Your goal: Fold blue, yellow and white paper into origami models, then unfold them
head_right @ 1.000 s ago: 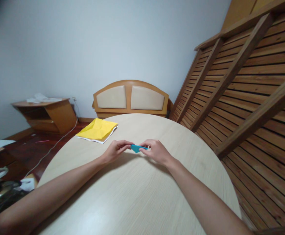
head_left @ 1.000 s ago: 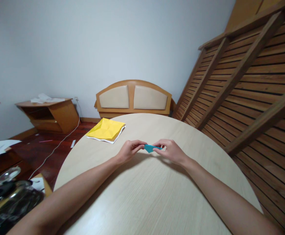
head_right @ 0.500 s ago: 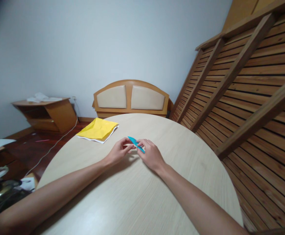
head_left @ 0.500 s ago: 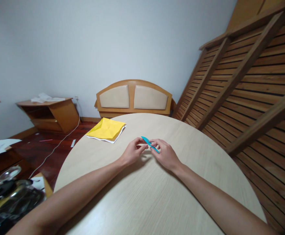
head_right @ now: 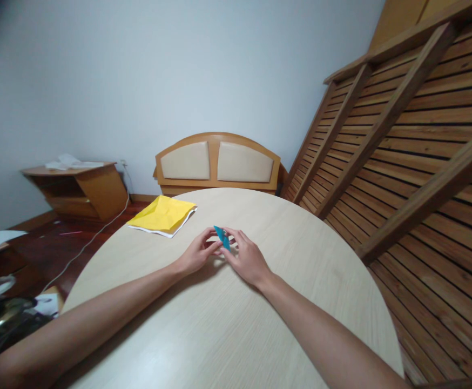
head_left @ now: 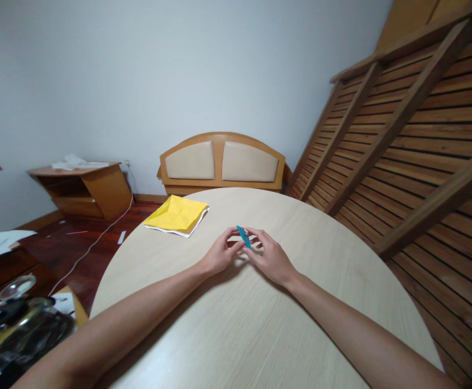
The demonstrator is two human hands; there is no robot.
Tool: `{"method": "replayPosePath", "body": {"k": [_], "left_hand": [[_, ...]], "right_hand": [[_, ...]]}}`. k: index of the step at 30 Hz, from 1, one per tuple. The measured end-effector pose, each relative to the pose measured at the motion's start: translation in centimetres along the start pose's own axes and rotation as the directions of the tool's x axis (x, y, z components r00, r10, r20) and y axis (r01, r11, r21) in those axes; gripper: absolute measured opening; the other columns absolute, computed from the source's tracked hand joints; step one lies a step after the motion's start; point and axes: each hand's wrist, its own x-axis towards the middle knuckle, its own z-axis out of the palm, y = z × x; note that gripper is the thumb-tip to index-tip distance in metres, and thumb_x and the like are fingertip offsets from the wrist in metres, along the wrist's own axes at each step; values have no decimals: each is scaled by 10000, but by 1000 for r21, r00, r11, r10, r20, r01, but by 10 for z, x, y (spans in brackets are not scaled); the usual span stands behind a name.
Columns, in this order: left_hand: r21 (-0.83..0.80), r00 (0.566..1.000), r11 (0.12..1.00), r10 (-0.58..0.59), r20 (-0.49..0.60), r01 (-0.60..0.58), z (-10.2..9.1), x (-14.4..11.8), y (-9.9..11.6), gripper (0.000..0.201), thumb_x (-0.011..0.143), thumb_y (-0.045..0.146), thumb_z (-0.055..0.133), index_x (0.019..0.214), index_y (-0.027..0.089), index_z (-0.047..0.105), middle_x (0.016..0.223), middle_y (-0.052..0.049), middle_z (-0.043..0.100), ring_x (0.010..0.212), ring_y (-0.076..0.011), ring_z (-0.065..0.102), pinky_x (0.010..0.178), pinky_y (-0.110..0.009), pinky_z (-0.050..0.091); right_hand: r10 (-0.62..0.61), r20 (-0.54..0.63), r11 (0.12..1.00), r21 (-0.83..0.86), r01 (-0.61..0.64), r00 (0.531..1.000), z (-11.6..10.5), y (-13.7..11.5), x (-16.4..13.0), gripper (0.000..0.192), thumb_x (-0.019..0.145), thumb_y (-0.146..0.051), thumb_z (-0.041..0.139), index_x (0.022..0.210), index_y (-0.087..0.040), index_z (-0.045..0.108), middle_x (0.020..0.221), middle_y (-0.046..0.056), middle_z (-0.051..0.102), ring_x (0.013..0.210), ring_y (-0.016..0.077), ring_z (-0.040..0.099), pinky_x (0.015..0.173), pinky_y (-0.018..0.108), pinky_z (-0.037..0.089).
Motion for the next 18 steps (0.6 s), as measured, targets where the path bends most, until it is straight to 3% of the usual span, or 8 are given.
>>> {"method": "replayPosePath", "body": {"k": [6,12,18], "left_hand": [[-5,999,1000,22,25,-22,1,-2,0,422,886,433,679,1215,202,553,1271,-128,604,1077,-261,667,831,-372,584],[58,999,998,32,44,-35,0,-3,1,451,901,429,647,1279,200,553,1390,-154,535,1082,-261,659,842,-372,586],[129,998,991,34,52,-41,-2,-4,3,487,927,480,591,1322,199,539,1370,-139,564,1078,-240,657,859,-344,573]], "right_hand": [[-12,-11,998,60,13,1000,-1,0,1,420,910,-200,600,1319,-283,565,1283,78,576,1072,210,632,902,379,575],[9,-13,993,122,-7,1000,-2,1,0,405,898,-176,588,1292,-270,568,1271,84,576,995,194,662,861,366,599],[70,-36,984,168,-63,997,1,6,-1,413,901,-203,582,1305,-255,518,1284,104,581,967,199,678,815,379,613]]}}
